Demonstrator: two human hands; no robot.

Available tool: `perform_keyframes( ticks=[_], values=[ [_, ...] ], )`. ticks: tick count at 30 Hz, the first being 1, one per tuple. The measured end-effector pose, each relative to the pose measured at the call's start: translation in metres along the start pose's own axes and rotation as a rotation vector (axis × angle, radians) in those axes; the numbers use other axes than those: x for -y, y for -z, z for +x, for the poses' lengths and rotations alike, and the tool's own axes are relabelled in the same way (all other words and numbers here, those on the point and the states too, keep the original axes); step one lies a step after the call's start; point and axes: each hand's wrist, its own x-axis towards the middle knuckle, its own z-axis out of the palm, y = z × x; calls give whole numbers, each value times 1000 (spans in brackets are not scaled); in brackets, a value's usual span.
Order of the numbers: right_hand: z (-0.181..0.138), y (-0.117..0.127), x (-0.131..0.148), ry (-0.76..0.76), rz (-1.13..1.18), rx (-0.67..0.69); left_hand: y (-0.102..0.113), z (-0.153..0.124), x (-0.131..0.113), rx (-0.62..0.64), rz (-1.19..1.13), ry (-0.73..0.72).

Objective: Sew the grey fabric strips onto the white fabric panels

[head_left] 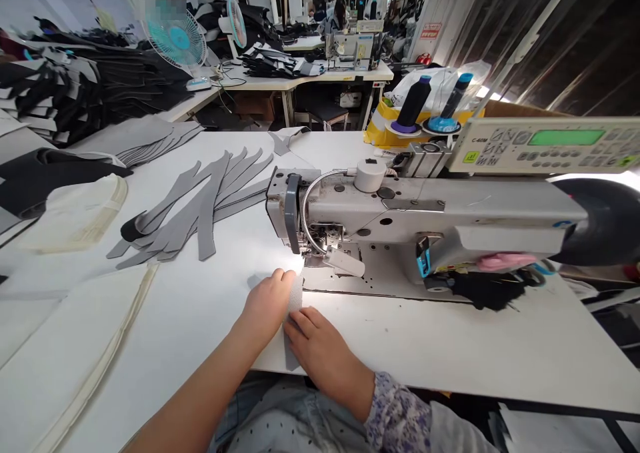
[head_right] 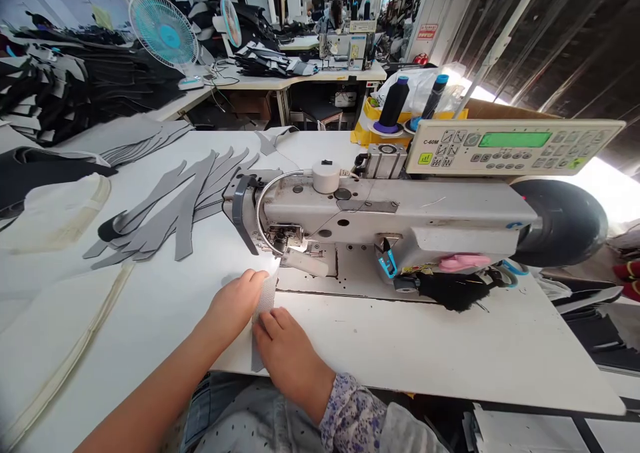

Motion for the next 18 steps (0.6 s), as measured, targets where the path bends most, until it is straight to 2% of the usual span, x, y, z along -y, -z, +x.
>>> perform_keyframes(
  ticks=[5, 11, 18],
  values=[
    [-12, 0, 6, 53, 48, -1, 7, -7, 9, 45, 49, -40],
    [-5, 2, 2, 42, 63, -2, 25, 0, -1, 141, 53, -16],
    [2, 4, -6, 16, 18, -13, 21, 13, -7, 139, 49, 37]
  ],
)
